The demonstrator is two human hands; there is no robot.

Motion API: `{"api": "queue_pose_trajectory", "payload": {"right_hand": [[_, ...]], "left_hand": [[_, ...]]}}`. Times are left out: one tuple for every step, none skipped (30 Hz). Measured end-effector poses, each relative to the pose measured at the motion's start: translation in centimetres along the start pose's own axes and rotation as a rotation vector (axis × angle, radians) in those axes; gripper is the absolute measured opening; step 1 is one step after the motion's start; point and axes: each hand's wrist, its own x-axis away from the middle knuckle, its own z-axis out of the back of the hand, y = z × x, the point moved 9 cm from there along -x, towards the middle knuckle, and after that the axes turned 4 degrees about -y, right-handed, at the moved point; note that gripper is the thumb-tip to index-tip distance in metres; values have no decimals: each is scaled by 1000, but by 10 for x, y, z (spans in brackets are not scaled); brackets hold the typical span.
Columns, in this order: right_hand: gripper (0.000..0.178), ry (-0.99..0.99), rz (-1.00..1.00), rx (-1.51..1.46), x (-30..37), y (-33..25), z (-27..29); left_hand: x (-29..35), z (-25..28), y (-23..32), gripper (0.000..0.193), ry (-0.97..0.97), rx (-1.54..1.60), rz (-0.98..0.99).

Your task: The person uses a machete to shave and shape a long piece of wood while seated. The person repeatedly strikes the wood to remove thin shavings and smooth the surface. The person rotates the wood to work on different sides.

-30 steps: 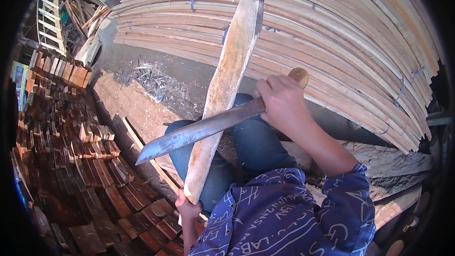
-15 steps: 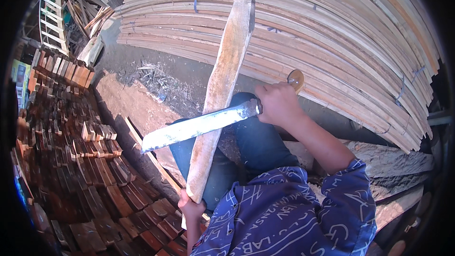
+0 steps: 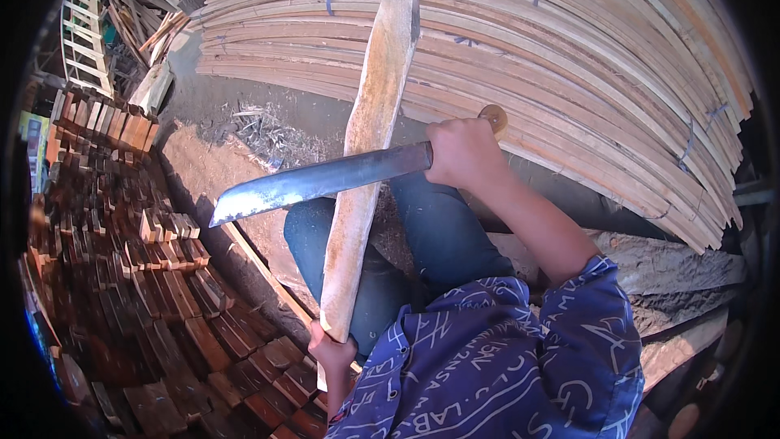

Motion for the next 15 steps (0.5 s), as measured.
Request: {"api": "queue_pose_trajectory", "payload": {"right_hand": [[19, 16, 19, 35, -7, 4, 1], [19, 33, -13, 57, -9, 13, 1], [20, 54, -43, 81, -12, 25, 5], [22, 74, -160, 73, -18, 46, 17], [24, 94, -280, 65, -24, 69, 32], [26, 166, -367, -22, -27, 99, 44], [28, 245, -454, -109, -28, 125, 56], [29, 224, -483, -168, -24, 137, 57], [31, 219, -512, -226, -23, 149, 62], [33, 207, -540, -290, -21, 155, 61], [33, 224, -513, -362, -13, 148, 58], [33, 219, -508, -382, -3, 139, 53], [32, 207, -500, -408, 6, 130, 46], [31, 155, -488, -454, 13, 114, 40], [29, 100, -482, -499, 19, 99, 36]], "left_hand": [[-1, 2, 2, 35, 17, -24, 17], [0, 4, 3, 34, 21, -36, 1], [-2, 7, 7, 33, 29, -46, -18], [1, 8, 8, 31, 42, -57, -27], [2, 6, 2, 33, 33, -16, -4], [2, 1, -5, 34, 17, 27, 7], [1, -1, -10, 36, 4, 72, 12], [2, -4, -14, 38, -23, 111, 18], [-2, -7, -17, 40, -43, 153, 10], [-2, -10, -23, 42, -67, 189, 6], [-2, -22, -38, 47, -104, 276, 26], [-6, -23, -38, 47, -117, 278, 22], [-7, -22, -33, 47, -129, 274, 25], [-7, -22, -30, 47, -141, 267, 37], [-7, -20, -28, 46, -141, 233, 48]]}}
